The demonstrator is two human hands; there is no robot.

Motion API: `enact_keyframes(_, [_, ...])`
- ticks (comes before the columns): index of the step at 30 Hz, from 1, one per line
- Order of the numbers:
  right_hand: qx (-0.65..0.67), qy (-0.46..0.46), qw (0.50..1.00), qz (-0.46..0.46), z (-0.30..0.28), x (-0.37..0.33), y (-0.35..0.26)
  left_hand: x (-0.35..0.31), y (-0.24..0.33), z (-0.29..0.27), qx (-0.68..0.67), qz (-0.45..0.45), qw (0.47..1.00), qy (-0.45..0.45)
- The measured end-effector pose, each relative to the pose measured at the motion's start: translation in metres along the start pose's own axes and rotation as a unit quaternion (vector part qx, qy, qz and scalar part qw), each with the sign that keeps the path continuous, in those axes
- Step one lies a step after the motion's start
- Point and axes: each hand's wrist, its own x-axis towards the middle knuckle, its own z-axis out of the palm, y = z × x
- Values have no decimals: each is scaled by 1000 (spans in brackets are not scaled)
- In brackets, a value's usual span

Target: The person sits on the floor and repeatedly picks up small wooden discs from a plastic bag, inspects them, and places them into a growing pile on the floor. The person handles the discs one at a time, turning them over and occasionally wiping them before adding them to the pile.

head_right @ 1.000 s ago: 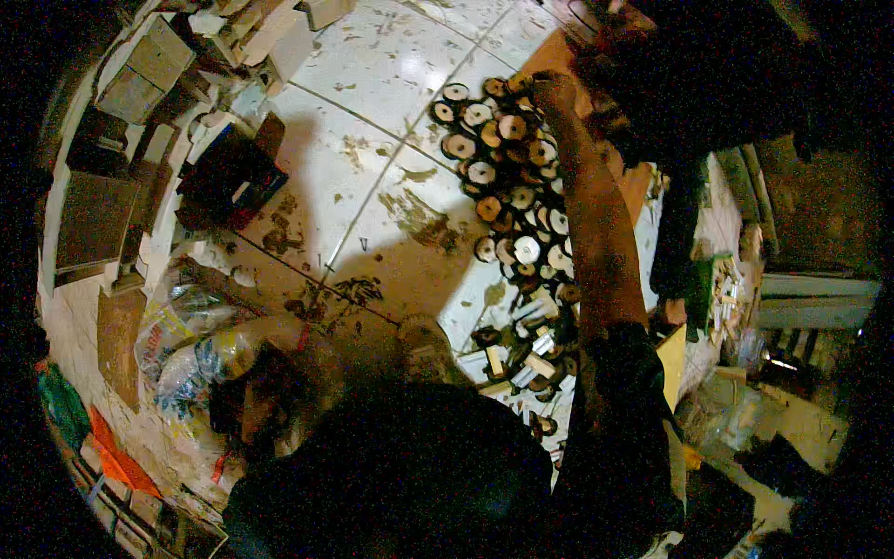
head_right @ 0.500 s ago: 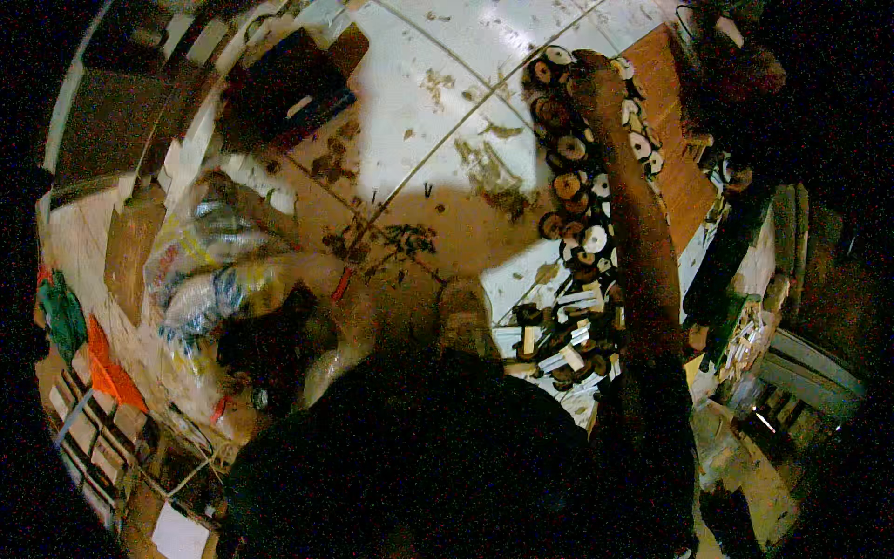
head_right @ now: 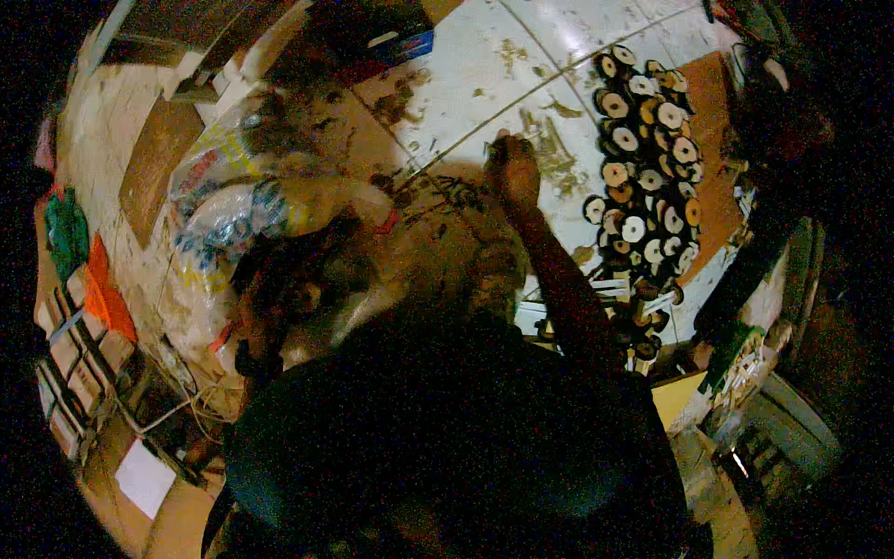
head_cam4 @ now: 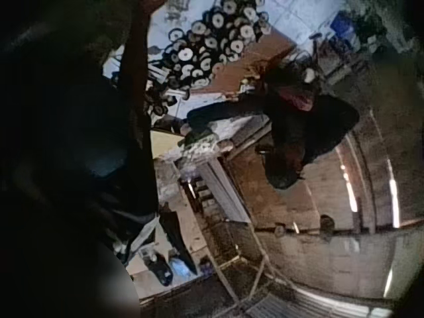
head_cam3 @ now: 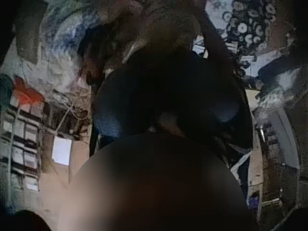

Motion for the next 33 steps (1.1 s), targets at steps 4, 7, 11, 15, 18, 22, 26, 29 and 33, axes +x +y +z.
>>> enact_keyframes(4, [18, -21, 999, -18, -4, 12, 2, 2, 11, 15, -120, -156, 978, -64])
enact_keyframes(7, [66, -8, 998, -18, -8, 15, 1, 12, 15, 37, -197, -200, 956, -83])
enact_keyframes(11, [91, -19, 991, 97, -15, 8, 4, 21, 27, 56, -288, -198, 925, -149])
enact_keyframes(15, [353, 19, 906, 235, -33, -3, -5, 31, 34, 77, -344, -188, 892, -227])
enact_keyframes(18, [367, 30, 924, 105, -62, -18, -35, 54, 29, 90, 129, 248, 917, -283])
enact_keyframes(22, [308, -49, 950, -5, -95, -41, -94, 61, 24, 112, -78, 161, 940, -290])
enact_keyframes(26, [372, -49, 927, 31, -104, -34, -118, 57, 38, 129, -55, 224, 953, -198])
enact_keyframes(29, [452, -88, 873, 159, -106, -25, -112, 53, 53, 129, 103, 326, 932, -124])
enact_keyframes(33, [434, -120, 891, 51, -112, -27, -107, 51, 66, 127, 158, 396, 896, -120])
